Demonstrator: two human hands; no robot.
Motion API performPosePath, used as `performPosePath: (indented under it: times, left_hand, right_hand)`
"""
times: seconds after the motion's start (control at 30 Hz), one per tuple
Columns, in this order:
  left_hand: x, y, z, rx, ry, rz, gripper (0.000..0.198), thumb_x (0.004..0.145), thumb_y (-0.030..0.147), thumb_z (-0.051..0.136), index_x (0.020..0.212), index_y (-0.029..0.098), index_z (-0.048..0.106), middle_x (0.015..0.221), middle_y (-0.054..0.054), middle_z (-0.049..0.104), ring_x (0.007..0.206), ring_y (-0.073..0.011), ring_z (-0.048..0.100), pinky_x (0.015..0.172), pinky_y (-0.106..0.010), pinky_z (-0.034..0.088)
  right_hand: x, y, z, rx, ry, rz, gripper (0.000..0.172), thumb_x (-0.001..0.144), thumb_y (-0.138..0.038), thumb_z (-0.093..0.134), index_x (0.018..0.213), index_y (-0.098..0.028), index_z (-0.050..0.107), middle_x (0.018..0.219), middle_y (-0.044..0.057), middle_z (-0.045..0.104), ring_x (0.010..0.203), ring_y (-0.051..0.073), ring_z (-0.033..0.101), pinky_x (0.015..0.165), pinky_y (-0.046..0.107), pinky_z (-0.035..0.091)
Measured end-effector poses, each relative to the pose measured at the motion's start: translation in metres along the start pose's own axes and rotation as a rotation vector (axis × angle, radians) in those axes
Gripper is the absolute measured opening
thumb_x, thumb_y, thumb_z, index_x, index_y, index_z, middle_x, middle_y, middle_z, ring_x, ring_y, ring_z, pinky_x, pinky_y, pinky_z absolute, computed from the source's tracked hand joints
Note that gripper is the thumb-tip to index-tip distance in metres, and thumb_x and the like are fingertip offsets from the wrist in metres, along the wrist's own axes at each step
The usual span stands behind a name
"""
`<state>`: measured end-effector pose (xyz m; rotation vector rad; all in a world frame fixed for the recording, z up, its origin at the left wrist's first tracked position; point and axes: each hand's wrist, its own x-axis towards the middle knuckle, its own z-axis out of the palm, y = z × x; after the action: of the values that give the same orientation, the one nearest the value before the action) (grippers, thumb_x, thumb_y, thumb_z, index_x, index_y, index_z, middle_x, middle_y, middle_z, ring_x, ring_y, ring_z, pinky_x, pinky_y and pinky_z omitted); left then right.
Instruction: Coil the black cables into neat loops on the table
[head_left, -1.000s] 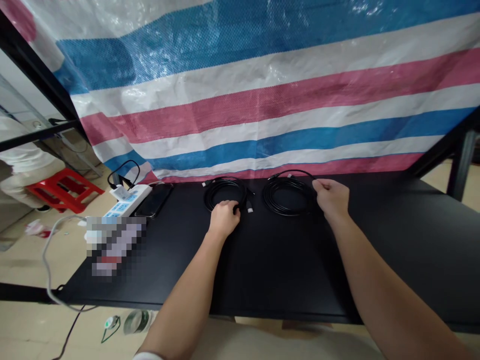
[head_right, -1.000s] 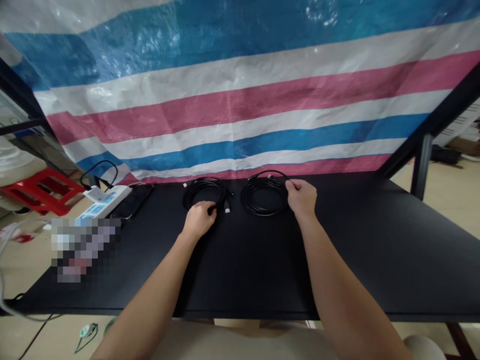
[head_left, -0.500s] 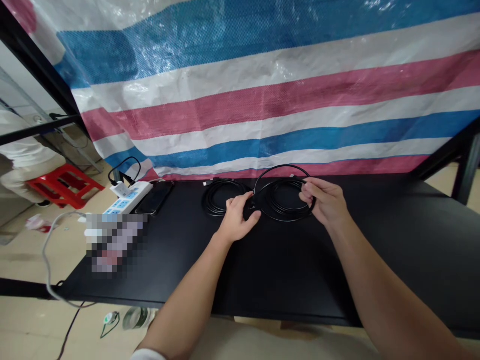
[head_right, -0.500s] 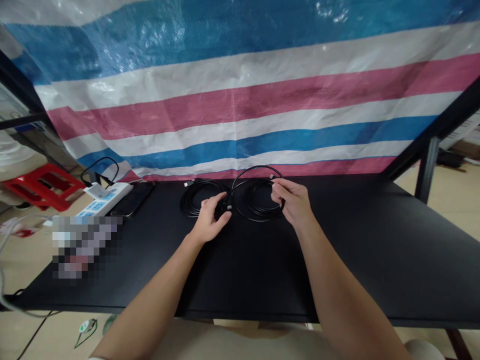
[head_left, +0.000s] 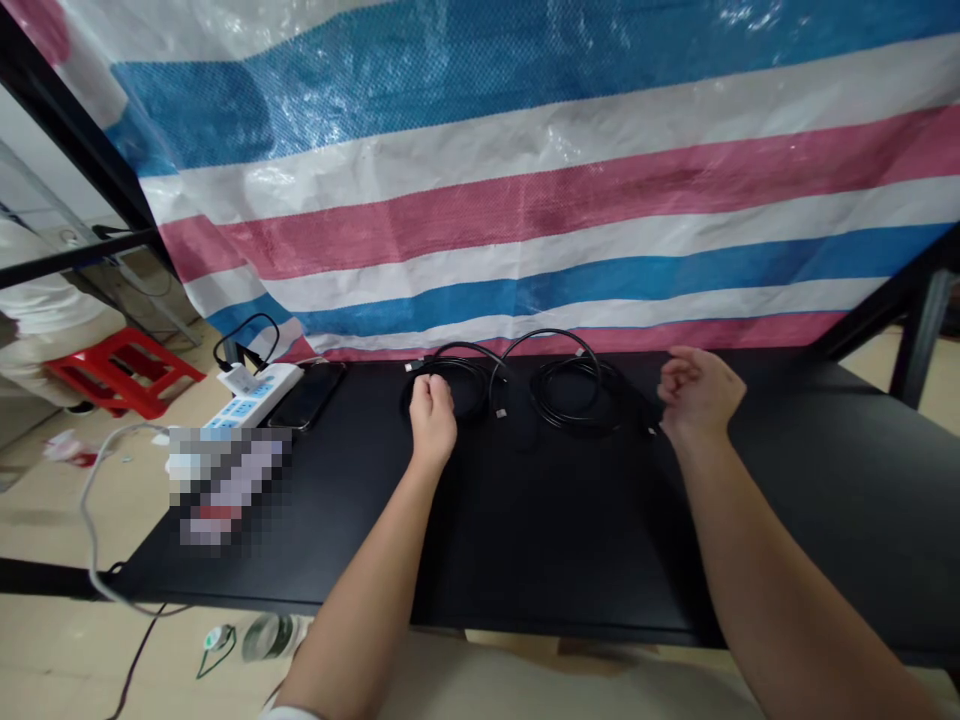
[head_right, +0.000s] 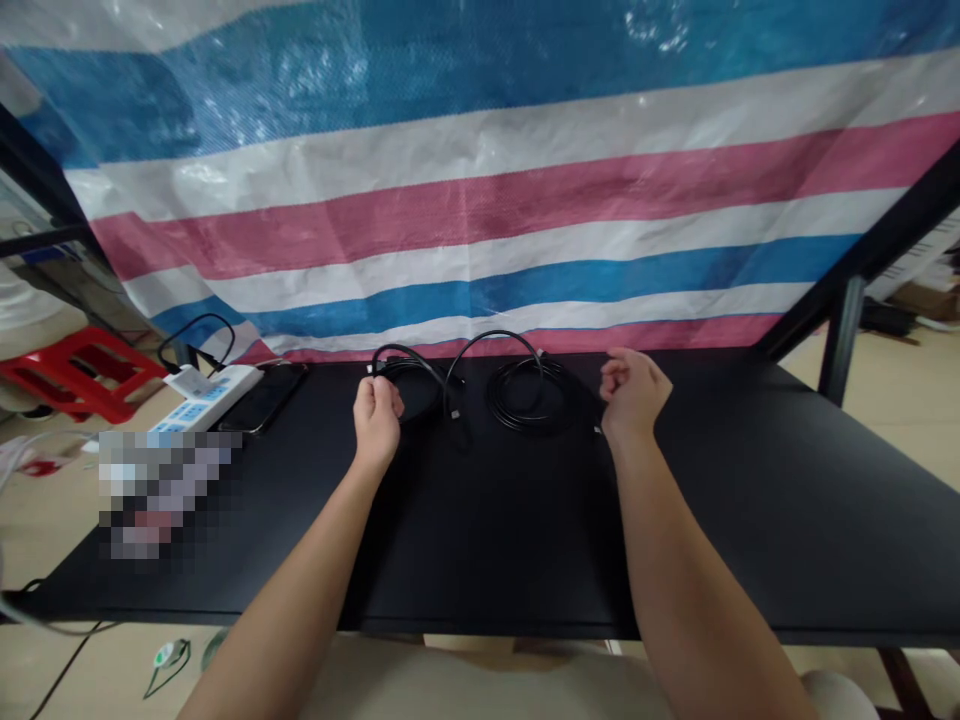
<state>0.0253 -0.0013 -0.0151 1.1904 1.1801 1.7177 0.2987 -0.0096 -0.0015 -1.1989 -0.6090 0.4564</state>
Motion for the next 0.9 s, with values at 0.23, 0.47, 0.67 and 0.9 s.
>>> performPosePath:
  times: [0.23,0.47,0.67,0.9]
  left_hand:
    - [0.01,0.022,-0.008,-0.459,0.114,-0.292,0.039,0.088,0.037,0.054,0.058,0.019,0.036,0.046,0.009,0.029,0.037,-0.0043,0.027,0.038,-0.016,0.025]
    - [0.013,0.034,-0.016,-0.666,0.049,-0.528,0.034,0.093,0.027,0.042,0.061,0.018,0.042,0.048,0.008,0.027,0.038,-0.0054,0.026,0.038,-0.016,0.025]
    - [0.014,0.043,-0.023,-0.818,0.044,-0.585,0.039,0.094,0.016,0.026,0.061,0.016,0.047,0.052,0.005,0.031,0.041,-0.0055,0.03,0.041,-0.016,0.028]
    - [0.021,0.044,-0.036,-0.884,0.189,-0.548,0.038,0.092,0.01,0.026,0.064,0.013,0.051,0.057,0.003,0.034,0.046,-0.0049,0.035,0.044,-0.014,0.033]
  right_hand:
    - [0.013,0.033,-0.015,-0.795,-0.176,-0.11,0.019,0.049,-0.022,0.072,0.047,-0.026,0.053,0.048,-0.002,0.051,0.065,0.025,0.058,0.073,0.046,0.048]
    - [0.006,0.027,-0.008,-0.66,-0.061,-0.159,0.017,0.06,-0.018,0.062,0.057,-0.025,0.046,0.049,-0.003,0.05,0.063,0.022,0.058,0.077,0.045,0.048]
    - [-0.004,-0.011,0.001,0.084,-0.004,0.177,0.024,0.073,-0.031,0.055,0.066,-0.025,0.032,0.038,-0.011,0.037,0.032,0.011,0.034,0.036,0.022,0.029]
    - [0.005,-0.024,-0.019,0.375,-0.069,0.25,0.027,0.086,-0.039,0.038,0.063,-0.026,0.042,0.036,-0.009,0.016,0.032,0.012,0.021,0.035,0.026,0.023]
